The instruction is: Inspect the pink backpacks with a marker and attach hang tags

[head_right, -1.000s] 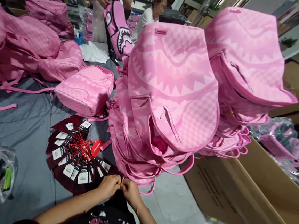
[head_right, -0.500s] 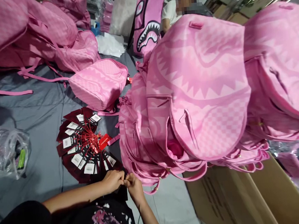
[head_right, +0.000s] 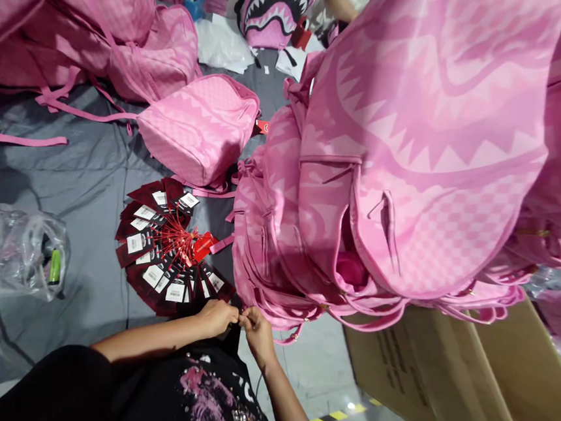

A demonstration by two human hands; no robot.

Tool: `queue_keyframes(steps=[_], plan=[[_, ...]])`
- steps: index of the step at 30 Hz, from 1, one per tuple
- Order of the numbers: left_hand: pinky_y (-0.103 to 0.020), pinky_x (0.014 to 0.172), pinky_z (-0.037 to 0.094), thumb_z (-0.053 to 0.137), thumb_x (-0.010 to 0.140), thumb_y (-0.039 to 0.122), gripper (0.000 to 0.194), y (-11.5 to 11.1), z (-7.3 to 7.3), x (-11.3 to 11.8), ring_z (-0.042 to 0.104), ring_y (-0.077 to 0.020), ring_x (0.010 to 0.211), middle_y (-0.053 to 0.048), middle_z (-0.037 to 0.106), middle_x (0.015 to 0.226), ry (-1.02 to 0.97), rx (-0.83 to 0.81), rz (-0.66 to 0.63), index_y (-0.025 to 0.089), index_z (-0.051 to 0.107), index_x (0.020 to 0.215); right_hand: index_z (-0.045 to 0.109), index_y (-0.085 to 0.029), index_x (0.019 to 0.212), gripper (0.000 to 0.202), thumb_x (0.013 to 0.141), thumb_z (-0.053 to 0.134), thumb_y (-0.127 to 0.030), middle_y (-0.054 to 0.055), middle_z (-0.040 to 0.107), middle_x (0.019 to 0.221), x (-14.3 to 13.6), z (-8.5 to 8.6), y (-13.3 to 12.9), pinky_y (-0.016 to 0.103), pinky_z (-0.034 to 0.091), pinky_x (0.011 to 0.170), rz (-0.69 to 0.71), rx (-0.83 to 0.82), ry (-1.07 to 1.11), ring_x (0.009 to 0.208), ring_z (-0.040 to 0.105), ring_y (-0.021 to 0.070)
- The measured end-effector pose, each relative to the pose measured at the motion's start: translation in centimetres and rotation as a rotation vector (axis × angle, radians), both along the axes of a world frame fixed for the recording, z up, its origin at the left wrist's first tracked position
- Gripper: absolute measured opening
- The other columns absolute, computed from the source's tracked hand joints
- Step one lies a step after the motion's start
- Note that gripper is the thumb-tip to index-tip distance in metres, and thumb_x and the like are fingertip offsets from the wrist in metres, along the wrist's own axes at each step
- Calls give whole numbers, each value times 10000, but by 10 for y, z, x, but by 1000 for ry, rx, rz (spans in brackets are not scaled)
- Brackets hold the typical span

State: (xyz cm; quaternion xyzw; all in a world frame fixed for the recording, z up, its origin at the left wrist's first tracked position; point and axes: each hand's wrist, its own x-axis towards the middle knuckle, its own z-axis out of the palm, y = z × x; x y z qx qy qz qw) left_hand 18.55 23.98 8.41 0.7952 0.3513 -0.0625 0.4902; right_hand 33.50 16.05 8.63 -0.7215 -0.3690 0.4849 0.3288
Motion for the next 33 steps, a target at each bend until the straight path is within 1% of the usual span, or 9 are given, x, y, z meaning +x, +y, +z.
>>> queue_keyframes(steps=[4,7,11,16,19,21,26,30,33], plan=[[-268,725,457,584,868,325,137,3,3,0,674,-207,860,-36,720,917,3,33,-7,235,652,946,531,-202,732,344,728,645,-527,19,595,661,-1,2,0,295,440,633,-13,7,-17,652,556,179],[-254,693,445,570,874,287,105,6,5,1,681,-200,840,-21,719,837,1,29,-48,247,663,903,535,-200,727,336,730,644,-517,18,592,663,-2,3,0,301,439,648,-18,13,-29,650,549,177],[-281,715,449,571,875,311,144,8,5,2,679,-226,861,-54,720,893,2,53,-57,221,650,956,549,-192,732,297,753,625,-479,20,596,686,-1,6,0,306,435,675,-15,15,-41,664,542,173],[-265,710,443,554,880,250,109,10,10,3,680,-208,865,-33,723,869,3,53,-78,229,659,896,550,-188,735,295,762,623,-473,14,584,674,0,7,-1,293,422,645,-15,17,-49,645,526,164],[-266,714,446,560,883,301,141,11,13,3,676,-209,868,-38,723,915,16,64,-57,233,649,969,555,-188,727,320,762,628,-497,13,584,659,0,7,-1,283,416,621,-16,25,-51,633,525,162],[-255,691,442,552,889,312,140,13,13,3,678,-200,842,-23,726,874,18,51,-73,249,662,950,554,-189,720,327,760,635,-503,11,585,647,0,7,0,281,415,615,-15,30,-48,626,531,163],[-268,697,435,572,873,294,130,17,13,2,675,-218,880,-45,727,923,-13,67,-107,218,652,942,549,-192,734,308,768,629,-488,10,583,653,-1,7,0,285,424,619,-23,38,-41,630,535,166],[-243,677,423,559,880,273,105,19,11,1,676,-185,867,-13,724,892,-39,55,-132,235,657,888,552,-190,721,302,769,634,-476,10,583,649,-1,8,0,288,421,625,-24,35,-41,628,527,163],[-265,710,435,566,869,262,108,20,7,2,669,-204,884,-41,715,941,-36,76,-119,215,647,923,556,-189,718,315,762,643,-488,12,585,646,-2,8,0,288,422,623,-32,34,-46,628,525,163]])
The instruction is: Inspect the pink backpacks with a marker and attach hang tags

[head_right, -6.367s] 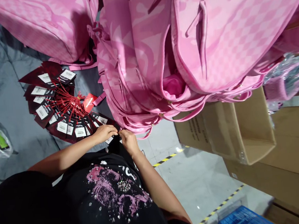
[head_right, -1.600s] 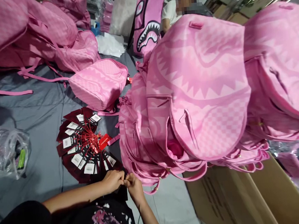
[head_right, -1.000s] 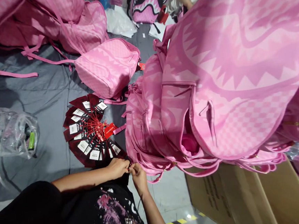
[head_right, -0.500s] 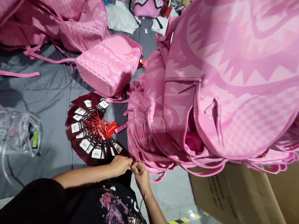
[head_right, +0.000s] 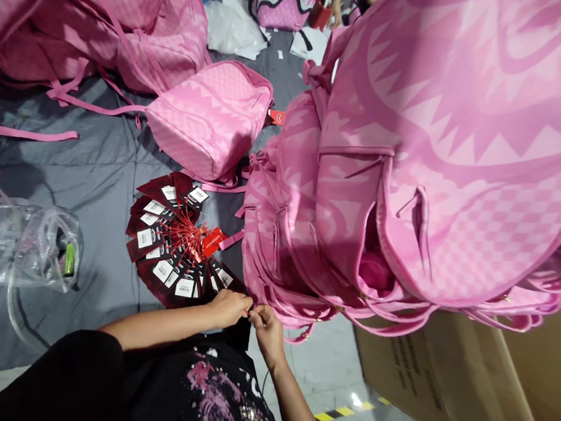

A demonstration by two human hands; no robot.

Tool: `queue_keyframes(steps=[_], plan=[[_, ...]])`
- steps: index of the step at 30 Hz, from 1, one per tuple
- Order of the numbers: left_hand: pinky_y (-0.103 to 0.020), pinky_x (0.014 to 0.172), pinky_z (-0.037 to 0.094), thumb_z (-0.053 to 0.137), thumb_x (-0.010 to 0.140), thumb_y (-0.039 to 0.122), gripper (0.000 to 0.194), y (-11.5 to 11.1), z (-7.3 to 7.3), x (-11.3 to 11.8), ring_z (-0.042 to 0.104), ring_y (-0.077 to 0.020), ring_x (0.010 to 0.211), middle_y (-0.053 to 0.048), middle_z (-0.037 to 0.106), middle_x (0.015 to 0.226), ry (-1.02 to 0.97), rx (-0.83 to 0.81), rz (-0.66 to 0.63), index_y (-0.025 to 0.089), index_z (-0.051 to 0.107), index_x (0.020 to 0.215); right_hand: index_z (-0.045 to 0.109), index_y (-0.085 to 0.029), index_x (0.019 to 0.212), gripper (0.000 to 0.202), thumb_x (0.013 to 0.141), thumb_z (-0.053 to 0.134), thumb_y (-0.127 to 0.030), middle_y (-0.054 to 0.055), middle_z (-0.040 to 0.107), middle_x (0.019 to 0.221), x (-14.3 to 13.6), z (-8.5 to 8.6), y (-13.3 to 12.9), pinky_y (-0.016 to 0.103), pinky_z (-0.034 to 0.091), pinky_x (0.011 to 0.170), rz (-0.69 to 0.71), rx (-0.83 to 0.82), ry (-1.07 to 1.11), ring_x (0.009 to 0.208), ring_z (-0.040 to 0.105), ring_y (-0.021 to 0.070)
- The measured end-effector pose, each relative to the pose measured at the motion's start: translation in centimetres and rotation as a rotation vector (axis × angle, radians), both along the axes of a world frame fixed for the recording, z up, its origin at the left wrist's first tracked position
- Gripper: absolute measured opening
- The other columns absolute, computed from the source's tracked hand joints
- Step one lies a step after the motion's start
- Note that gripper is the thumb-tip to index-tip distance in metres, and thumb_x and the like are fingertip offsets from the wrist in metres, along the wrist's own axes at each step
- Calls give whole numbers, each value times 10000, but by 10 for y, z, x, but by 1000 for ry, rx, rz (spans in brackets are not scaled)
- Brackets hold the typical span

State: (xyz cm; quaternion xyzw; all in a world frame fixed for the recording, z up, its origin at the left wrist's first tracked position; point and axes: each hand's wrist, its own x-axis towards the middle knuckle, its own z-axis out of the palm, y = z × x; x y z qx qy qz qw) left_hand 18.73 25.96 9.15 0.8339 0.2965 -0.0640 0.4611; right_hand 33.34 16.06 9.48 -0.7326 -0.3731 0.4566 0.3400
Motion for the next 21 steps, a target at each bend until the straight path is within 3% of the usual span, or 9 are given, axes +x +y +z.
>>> queue_keyframes(steps=[4,9,12,15,21], plan=[[-261,725,442,562,881,321,124,0,-5,1,666,-191,874,-8,715,914,-12,-11,-25,255,657,927,560,-188,729,325,763,647,-500,14,593,652,-1,1,0,287,423,620,-15,-3,4,632,530,164],[-291,722,442,547,883,295,177,2,-5,1,661,-223,894,-54,701,990,-40,25,-38,222,634,1019,565,-188,712,325,752,658,-497,12,582,653,-2,2,1,285,419,619,-45,-6,-1,627,514,158],[-272,688,436,546,889,325,152,6,-6,0,663,-206,873,-14,705,946,-55,19,-73,260,657,970,566,-190,710,334,744,663,-508,12,583,649,-4,4,2,284,421,619,-58,-7,4,627,516,158],[-276,688,431,523,899,280,165,7,-6,-2,659,-209,867,-41,694,943,-65,58,-81,225,662,968,562,-192,707,340,743,660,-515,15,587,647,-6,6,3,285,423,613,-67,-13,10,621,522,159],[-255,627,399,524,916,324,177,7,2,-4,644,-169,781,-14,688,916,-93,141,-118,230,673,926,570,-192,690,319,738,663,-493,12,590,623,-8,7,6,277,425,591,-82,-42,-12,594,512,151]])
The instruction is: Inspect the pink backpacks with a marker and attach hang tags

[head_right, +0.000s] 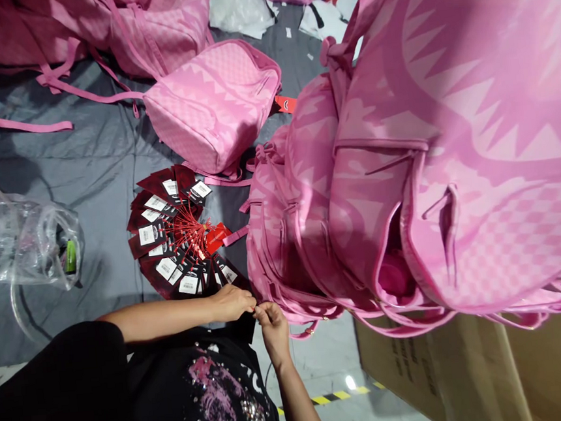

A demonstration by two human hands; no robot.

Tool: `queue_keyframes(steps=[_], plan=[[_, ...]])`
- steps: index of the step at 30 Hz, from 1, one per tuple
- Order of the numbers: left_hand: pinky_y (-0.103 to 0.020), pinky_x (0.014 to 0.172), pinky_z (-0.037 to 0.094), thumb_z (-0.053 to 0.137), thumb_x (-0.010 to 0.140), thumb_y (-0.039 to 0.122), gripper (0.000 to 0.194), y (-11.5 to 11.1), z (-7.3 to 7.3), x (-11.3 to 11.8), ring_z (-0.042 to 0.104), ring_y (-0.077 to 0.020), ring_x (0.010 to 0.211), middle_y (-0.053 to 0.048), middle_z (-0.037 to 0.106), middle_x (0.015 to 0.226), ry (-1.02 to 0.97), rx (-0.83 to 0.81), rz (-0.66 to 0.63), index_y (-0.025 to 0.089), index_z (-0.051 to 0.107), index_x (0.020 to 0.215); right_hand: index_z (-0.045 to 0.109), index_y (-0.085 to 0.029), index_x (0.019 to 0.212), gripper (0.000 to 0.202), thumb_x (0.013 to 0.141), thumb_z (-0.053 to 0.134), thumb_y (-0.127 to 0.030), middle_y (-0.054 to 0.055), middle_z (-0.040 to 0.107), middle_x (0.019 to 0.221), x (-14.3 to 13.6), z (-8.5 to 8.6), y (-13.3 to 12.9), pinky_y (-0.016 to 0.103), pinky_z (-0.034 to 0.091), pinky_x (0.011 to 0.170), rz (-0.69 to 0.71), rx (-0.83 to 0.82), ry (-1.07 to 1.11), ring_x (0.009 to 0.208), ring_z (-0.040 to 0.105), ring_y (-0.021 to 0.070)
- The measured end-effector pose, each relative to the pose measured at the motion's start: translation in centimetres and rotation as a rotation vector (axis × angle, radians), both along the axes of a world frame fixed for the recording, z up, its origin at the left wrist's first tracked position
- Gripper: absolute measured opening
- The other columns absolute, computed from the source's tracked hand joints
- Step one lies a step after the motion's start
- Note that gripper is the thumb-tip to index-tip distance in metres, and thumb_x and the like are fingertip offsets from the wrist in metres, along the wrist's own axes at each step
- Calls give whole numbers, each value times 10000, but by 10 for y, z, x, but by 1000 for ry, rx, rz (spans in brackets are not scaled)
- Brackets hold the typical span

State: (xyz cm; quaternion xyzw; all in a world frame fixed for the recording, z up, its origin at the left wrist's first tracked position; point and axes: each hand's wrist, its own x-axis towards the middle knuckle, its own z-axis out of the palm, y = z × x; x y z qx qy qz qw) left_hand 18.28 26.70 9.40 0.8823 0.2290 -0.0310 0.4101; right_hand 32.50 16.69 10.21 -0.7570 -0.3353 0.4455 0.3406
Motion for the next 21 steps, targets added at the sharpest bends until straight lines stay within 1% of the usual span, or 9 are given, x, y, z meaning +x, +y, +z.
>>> queue_keyframes(steps=[3,5,6,8,11,13,16,18,21], plan=[[-249,656,403,539,915,330,183,32,13,-14,621,-158,843,-7,672,1002,1,88,52,243,662,1019,624,-186,793,293,755,638,-476,37,647,682,-1,2,-2,288,439,567,-1,-46,-1,577,547,166],[-271,756,409,476,946,273,234,73,20,-35,577,-177,979,-34,637,1114,18,186,138,230,628,1118,662,-193,941,299,782,609,-440,70,702,813,-4,8,-3,306,454,580,58,-96,-87,611,601,194],[-306,821,399,427,958,229,251,97,23,-48,542,-201,1036,-60,628,1113,37,244,181,202,630,1104,667,-205,1013,309,801,590,-417,84,715,891,-6,11,-2,318,461,602,117,-114,-182,653,629,214],[-417,917,347,377,939,128,281,144,23,-76,485,-254,1063,-111,623,1004,90,360,244,143,657,966,665,-223,1100,315,848,538,-365,104,713,1015,-13,20,6,338,465,670,269,-108,-417,772,661,249],[-507,1013,244,435,863,40,259,195,16,-108,469,-247,1016,-94,612,814,121,497,190,123,655,754,667,-212,1110,303,910,460,-306,106,709,1034,-31,27,39,337,461,729,443,-4,-587,845,662,252],[-506,1052,202,470,837,27,257,211,10,-119,479,-221,973,-70,599,718,117,569,122,125,650,681,674,-200,1076,286,924,441,-265,91,712,985,-47,25,72,319,464,732,517,79,-577,829,658,230],[-495,1076,198,505,833,56,251,216,7,-122,499,-203,909,-43,594,637,110,658,44,148,661,660,682,-198,1041,261,916,452,-208,67,706,952,-73,15,127,304,467,774,581,184,-550,860,636,212],[-493,1089,206,535,831,89,225,213,10,-119,515,-207,888,-35,612,633,102,749,-4,169,671,671,671,-193,1082,265,912,468,-198,74,692,1035,-91,6,161,322,451,860,583,226,-547,962,600,222],[-491,1107,219,569,835,132,169,206,20,-115,537,-220,887,-36,638,670,80,840,-58,186,682,721,634,-170,1171,303,898,504,-194,112,611,1255,-114,-7,201,394,365,997,591,239,-593,1155,487,260]])
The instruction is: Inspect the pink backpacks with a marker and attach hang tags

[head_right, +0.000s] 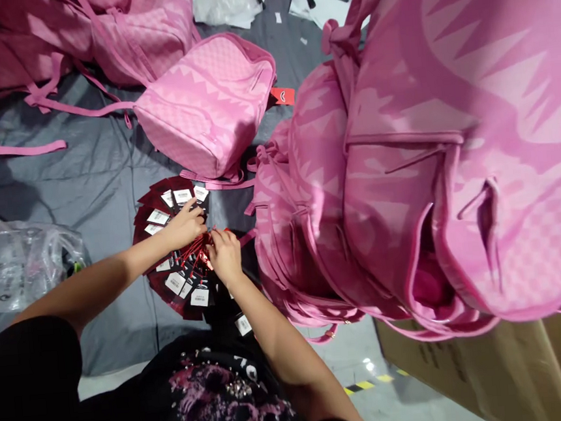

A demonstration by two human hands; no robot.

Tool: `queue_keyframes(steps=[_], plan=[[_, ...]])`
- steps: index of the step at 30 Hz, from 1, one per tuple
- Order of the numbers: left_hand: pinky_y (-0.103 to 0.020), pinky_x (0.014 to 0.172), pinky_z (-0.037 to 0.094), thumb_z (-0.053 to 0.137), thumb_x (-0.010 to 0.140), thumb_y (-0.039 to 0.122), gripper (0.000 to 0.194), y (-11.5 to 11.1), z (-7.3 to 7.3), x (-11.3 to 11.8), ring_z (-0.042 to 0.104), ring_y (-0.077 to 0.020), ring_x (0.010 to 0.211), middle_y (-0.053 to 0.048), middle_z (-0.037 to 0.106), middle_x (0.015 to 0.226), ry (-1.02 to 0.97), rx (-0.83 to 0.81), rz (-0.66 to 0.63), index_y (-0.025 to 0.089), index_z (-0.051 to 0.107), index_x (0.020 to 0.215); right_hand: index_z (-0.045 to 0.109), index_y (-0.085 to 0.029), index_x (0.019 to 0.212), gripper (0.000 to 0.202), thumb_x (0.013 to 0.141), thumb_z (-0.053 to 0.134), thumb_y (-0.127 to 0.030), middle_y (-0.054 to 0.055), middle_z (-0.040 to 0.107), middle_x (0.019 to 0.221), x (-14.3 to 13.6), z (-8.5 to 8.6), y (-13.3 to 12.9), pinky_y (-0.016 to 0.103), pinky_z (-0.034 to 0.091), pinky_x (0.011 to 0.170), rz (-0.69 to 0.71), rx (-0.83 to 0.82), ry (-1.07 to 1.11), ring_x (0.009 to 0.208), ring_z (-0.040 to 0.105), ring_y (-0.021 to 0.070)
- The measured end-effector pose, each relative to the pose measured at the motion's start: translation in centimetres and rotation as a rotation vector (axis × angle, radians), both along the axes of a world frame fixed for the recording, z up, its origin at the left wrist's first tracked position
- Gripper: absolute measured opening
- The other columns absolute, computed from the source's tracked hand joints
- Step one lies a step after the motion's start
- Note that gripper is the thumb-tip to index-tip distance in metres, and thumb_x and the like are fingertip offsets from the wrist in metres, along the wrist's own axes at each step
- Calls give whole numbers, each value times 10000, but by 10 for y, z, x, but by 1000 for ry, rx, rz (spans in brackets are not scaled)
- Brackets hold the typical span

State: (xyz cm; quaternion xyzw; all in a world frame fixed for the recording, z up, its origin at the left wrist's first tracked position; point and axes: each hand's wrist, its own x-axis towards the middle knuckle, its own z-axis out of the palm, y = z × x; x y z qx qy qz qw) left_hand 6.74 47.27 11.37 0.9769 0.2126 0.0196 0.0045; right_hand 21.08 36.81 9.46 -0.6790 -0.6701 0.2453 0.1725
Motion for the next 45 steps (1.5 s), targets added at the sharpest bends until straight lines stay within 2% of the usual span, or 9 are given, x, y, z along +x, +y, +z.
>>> queue_keyframes(steps=[6,10,14,18,22,26,31,37,45], plan=[[-550,1086,267,469,845,79,266,17,35,-37,571,-219,770,-24,573,587,-79,57,20,188,628,662,694,-197,949,240,920,460,-150,85,685,1052,-11,-21,26,456,284,1040,-25,-99,-140,1082,508,245],[-541,1079,309,426,848,149,274,27,50,-63,606,-193,728,-9,605,645,-210,6,133,201,676,749,561,-214,1282,353,946,502,-309,87,506,1410,-12,-9,-8,451,255,1101,-36,-15,-147,1289,407,250],[-370,889,486,413,863,126,318,-16,63,-40,631,-155,707,2,682,762,-300,-152,134,223,705,945,440,-168,1396,451,963,450,-296,96,695,1104,18,18,-75,283,473,818,-81,-102,-111,918,653,189],[-271,606,472,425,893,131,330,-73,70,15,647,-157,712,-7,706,864,-290,-372,116,247,682,1064,540,-112,1313,408,939,434,-237,110,709,724,77,36,-130,281,439,577,-312,-287,-396,568,640,211],[-283,596,445,475,854,103,265,-102,55,70,664,-205,764,-57,703,861,-128,-597,143,206,704,941,667,-144,1077,292,911,428,-181,111,717,775,108,39,-152,277,468,628,-275,-240,-356,663,671,212],[-284,614,430,495,828,94,220,-113,23,101,670,-222,790,-89,703,836,-59,-695,186,172,700,829,587,-148,1167,319,936,377,-210,127,698,1072,109,35,-168,287,513,780,-334,-93,-183,922,677,199],[-278,660,437,458,871,152,256,-122,2,110,671,-218,875,-76,722,935,-47,-752,220,199,709,886,569,-139,1178,323,932,391,-250,119,708,1032,107,32,-179,295,516,750,-508,50,34,824,682,189],[-258,748,453,501,829,145,282,-120,0,130,661,-195,972,-17,736,994,-31,-948,191,261,735,936,686,-193,1055,269,940,449,-247,74,721,801,101,46,-153,254,374,613,-485,-288,-382,705,651,186],[-215,738,500,656,794,294,407,-101,-7,109,674,-146,854,-39,727,971,-20,-1379,24,181,618,1183,705,-188,947,278,956,427,-206,44,673,740,114,63,-173,250,234,545,-485,-161,-489,594,548,121]])
